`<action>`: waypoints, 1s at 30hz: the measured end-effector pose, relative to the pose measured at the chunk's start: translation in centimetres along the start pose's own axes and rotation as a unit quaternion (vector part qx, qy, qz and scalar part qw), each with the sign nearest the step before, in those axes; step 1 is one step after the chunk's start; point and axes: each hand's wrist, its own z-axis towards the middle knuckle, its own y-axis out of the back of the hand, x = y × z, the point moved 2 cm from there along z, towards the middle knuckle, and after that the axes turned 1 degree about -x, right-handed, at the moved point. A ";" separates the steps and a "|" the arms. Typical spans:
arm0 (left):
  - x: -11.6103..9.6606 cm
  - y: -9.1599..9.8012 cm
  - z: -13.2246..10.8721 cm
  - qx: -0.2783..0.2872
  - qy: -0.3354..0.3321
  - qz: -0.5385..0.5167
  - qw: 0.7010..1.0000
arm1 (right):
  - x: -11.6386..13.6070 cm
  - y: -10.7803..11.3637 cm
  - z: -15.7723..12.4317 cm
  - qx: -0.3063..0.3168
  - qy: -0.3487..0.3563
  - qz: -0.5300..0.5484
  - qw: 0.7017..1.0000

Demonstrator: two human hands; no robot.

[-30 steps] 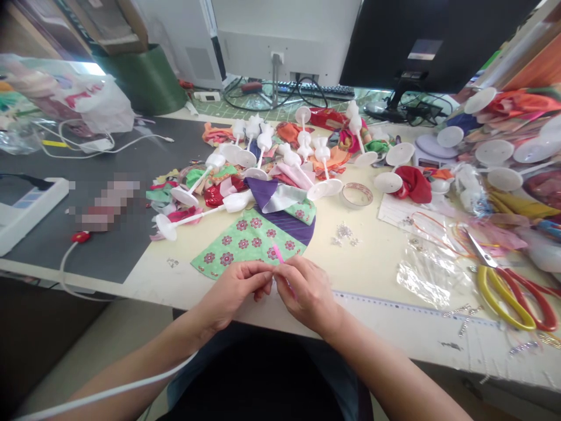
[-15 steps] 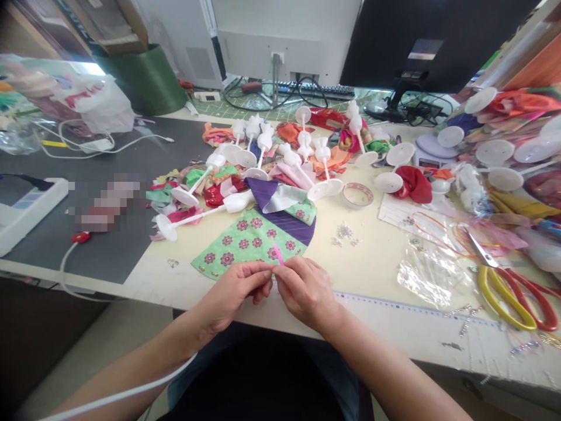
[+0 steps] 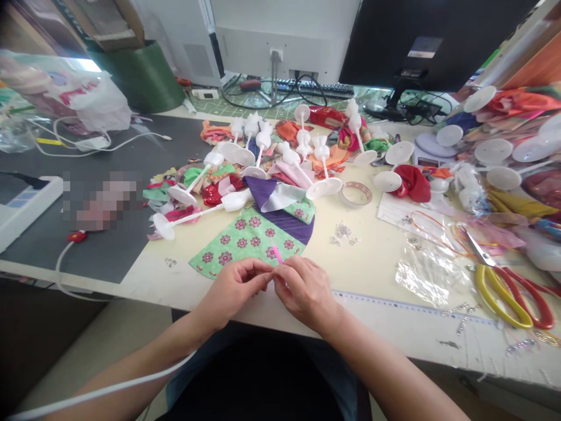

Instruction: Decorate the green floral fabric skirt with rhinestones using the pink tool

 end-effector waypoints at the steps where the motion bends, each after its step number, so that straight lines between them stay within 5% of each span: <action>1: -0.1 0.1 0.0 0.000 -0.013 0.014 1.000 | 0.0 0.0 0.0 0.000 0.002 -0.002 1.000; 20: -1.4 1.4 0.0 0.029 -0.118 0.198 0.973 | 0.2 0.0 -0.1 0.011 0.003 0.029 1.000; 30: -5.0 7.7 3.4 0.002 -0.151 0.177 0.973 | -0.1 0.1 -0.4 0.004 0.004 0.053 0.999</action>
